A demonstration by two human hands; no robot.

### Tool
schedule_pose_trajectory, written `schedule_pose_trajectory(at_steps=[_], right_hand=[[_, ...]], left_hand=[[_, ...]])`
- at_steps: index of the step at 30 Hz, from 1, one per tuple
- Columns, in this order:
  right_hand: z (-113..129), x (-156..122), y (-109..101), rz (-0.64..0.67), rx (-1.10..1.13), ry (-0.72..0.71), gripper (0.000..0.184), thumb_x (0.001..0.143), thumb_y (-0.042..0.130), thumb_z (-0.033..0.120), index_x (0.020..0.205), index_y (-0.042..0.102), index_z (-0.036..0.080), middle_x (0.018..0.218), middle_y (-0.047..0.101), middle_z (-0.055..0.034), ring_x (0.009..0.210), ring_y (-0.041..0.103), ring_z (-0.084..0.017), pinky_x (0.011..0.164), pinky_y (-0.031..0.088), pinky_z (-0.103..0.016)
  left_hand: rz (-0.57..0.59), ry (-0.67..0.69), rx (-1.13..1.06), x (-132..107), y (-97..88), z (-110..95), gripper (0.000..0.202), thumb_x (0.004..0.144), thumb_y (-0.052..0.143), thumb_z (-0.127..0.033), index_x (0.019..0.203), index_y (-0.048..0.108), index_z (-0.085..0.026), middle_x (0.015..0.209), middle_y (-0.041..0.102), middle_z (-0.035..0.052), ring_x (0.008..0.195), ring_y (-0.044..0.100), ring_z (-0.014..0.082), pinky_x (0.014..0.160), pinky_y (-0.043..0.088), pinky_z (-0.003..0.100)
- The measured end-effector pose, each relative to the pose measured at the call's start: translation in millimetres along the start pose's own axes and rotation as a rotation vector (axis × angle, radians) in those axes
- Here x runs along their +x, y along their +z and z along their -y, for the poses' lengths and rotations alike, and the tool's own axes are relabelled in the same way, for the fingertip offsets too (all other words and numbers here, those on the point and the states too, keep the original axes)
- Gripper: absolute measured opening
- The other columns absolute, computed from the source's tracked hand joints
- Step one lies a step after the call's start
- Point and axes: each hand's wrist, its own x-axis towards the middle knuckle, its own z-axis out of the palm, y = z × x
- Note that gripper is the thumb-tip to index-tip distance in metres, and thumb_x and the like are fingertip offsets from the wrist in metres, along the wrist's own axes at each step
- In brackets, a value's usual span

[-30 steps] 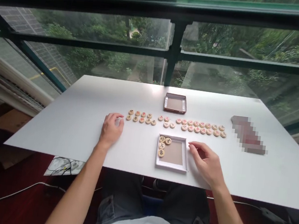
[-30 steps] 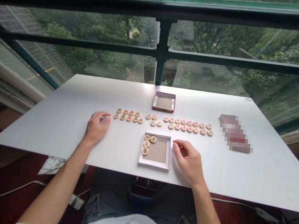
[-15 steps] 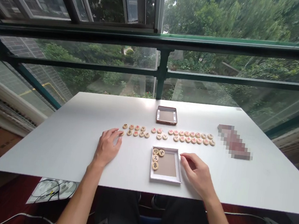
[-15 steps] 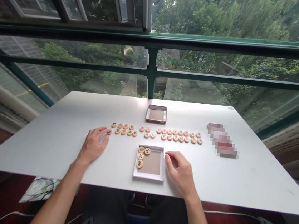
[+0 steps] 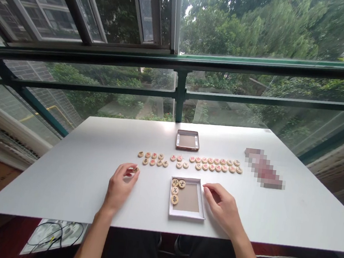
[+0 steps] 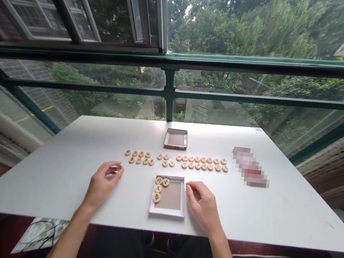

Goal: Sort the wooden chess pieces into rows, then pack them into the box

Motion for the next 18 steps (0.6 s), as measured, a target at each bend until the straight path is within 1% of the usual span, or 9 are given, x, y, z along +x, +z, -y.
schedule_pose_trajectory(at_steps=[1,3,6,8,13,18], right_hand=[[0,0,0,0.001,0.001,-0.001,0.019,0.098,0.053,0.036,0.101,0.068,0.024,0.102,0.071,-0.0046,0.093,0.066,-0.022,0.078,0.052,-0.031],[0,0,0,0.002,0.004,-0.004,0.018,0.098,0.053,0.035,0.101,0.068,0.024,0.101,0.071,-0.0043,0.093,0.067,-0.022,0.078,0.052,-0.031],[-1,0,0,0.002,0.01,-0.005,0.019,0.098,0.053,0.035,0.101,0.068,0.024,0.101,0.071,-0.0047,0.093,0.067,-0.022,0.08,0.053,-0.031],[-1,0,0,0.001,0.012,0.0,0.019,0.098,0.053,0.035,0.101,0.068,0.024,0.101,0.071,-0.0052,0.093,0.067,-0.022,0.08,0.053,-0.031],[1,0,0,-0.009,0.003,0.0,0.021,0.099,0.052,0.036,0.099,0.068,0.023,0.101,0.072,-0.0065,0.092,0.067,-0.023,0.079,0.053,-0.032],[4,1,-2,-0.013,0.01,-0.008,0.021,0.099,0.052,0.036,0.101,0.068,0.023,0.1,0.071,-0.0067,0.09,0.066,-0.023,0.077,0.054,-0.032]], left_hand=[[0.013,-0.028,-0.079,-6,2.6,-5,0.027,0.088,0.064,-0.04,0.108,0.065,-0.021,0.109,0.068,0.0061,0.088,0.069,0.0189,0.083,0.058,0.033],[0.06,-0.088,-0.214,-18,9.7,-16,0.03,0.086,0.067,-0.04,0.109,0.066,-0.021,0.108,0.069,0.0065,0.091,0.07,0.019,0.086,0.059,0.033],[0.156,-0.212,-0.329,-32,21.5,-29,0.033,0.084,0.071,-0.041,0.11,0.068,-0.021,0.106,0.073,0.0062,0.095,0.072,0.0199,0.09,0.059,0.032],[0.207,-0.265,-0.376,-37,28.0,-37,0.033,0.082,0.074,-0.041,0.108,0.069,-0.021,0.104,0.075,0.0059,0.095,0.072,0.0203,0.09,0.059,0.032],[0.282,-0.306,-0.466,-41,37.2,-54,0.029,0.081,0.075,-0.041,0.1,0.071,-0.019,0.098,0.076,0.005,0.091,0.074,0.0205,0.09,0.06,0.032],[0.36,-0.281,-0.494,-42,42.3,-71,0.027,0.082,0.074,-0.041,0.098,0.072,-0.019,0.096,0.077,0.0049,0.091,0.075,0.0215,0.091,0.06,0.033]])
